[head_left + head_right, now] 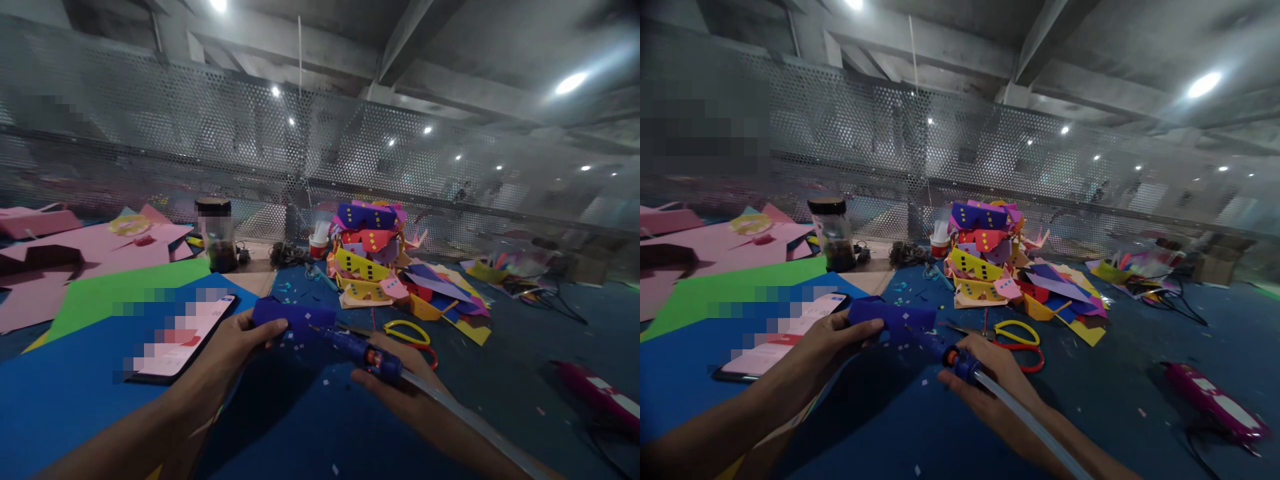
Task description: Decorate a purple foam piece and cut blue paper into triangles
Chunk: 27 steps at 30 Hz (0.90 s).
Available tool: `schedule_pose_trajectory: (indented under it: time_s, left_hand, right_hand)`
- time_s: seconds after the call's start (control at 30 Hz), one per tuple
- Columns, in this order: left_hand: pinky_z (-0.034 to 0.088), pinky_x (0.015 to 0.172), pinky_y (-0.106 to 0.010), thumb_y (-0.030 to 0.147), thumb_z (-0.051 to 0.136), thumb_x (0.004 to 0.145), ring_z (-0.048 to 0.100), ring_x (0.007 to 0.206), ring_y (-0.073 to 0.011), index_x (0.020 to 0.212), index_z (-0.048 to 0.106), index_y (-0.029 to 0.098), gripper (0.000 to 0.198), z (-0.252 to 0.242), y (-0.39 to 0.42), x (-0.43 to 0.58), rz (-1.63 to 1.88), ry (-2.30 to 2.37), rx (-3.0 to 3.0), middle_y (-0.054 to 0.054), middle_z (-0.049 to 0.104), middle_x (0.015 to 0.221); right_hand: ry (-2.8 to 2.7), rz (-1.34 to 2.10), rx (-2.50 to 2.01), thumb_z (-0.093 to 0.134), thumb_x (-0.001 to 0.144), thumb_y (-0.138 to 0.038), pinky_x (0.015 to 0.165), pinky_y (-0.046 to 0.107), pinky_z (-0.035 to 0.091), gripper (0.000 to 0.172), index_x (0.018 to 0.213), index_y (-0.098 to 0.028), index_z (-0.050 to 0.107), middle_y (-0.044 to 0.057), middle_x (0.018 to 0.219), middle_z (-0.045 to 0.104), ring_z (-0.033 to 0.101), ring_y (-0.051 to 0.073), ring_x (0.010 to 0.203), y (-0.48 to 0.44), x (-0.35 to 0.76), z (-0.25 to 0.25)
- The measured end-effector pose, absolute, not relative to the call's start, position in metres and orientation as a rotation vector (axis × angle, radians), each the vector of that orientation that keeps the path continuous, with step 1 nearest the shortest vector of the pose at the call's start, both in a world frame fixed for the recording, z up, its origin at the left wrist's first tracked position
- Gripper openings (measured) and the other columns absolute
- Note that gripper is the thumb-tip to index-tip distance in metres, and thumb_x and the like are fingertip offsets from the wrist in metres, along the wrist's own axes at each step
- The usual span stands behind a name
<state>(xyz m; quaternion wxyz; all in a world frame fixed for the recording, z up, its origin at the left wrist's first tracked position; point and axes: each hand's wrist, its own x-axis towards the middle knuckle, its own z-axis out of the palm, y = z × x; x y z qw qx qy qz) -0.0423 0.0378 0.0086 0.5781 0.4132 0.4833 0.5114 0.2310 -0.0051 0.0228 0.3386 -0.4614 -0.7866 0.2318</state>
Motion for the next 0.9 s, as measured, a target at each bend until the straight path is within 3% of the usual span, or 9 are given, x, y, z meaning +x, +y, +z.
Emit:
schedule_pose_trajectory:
  time_s: [0.27, 0.47, 0.73, 0.9]
  left_hand:
    - [0.050, 0.067, -0.029, 0.038, 0.089, 0.063, 0.064, 0.066, -0.0180, 0.083, 0.071, 0.016, 0.034, 0.009, 0.036, -0.042, 1.185, 1.125, 0.964, -0.003, 0.071, 0.073]
    - [0.050, 0.072, -0.029, 0.039, 0.087, 0.067, 0.066, 0.074, -0.0189, 0.089, 0.071, 0.017, 0.035, 0.008, 0.037, -0.043, 1.165, 1.112, 0.983, -0.003, 0.072, 0.079]
    - [0.052, 0.071, -0.033, 0.040, 0.087, 0.066, 0.067, 0.072, -0.0214, 0.089, 0.071, 0.017, 0.036, 0.010, 0.034, -0.042, 1.164, 1.101, 0.975, -0.005, 0.073, 0.079]
    - [0.052, 0.070, -0.031, 0.039, 0.088, 0.063, 0.066, 0.069, -0.0199, 0.084, 0.070, 0.017, 0.036, 0.011, 0.033, -0.041, 1.176, 1.116, 0.972, -0.004, 0.073, 0.077]
  right_hand:
    - [-2.044, 0.669, -1.211, 0.062, 0.094, -0.049, 0.079, 0.029, 0.052, 0.026, 0.100, -0.024, 0.066, 0.002, 0.095, 0.070, 0.066, 0.020, 0.087, -0.004, 0.231, 0.016]
    - [-2.062, 0.589, -1.201, 0.062, 0.092, -0.051, 0.067, 0.027, 0.053, 0.027, 0.094, -0.025, 0.067, 0.002, 0.087, 0.071, 0.067, 0.019, 0.075, -0.005, 0.232, 0.019]
    - [-2.048, 0.578, -1.233, 0.061, 0.093, -0.050, 0.074, 0.029, 0.056, 0.028, 0.104, -0.025, 0.066, 0.003, 0.095, 0.073, 0.069, 0.020, 0.082, -0.004, 0.233, 0.012]
    - [-2.056, 0.491, -1.231, 0.062, 0.091, -0.050, 0.066, 0.028, 0.055, 0.026, 0.099, -0.026, 0.069, 0.002, 0.086, 0.073, 0.069, 0.021, 0.075, -0.004, 0.234, 0.011]
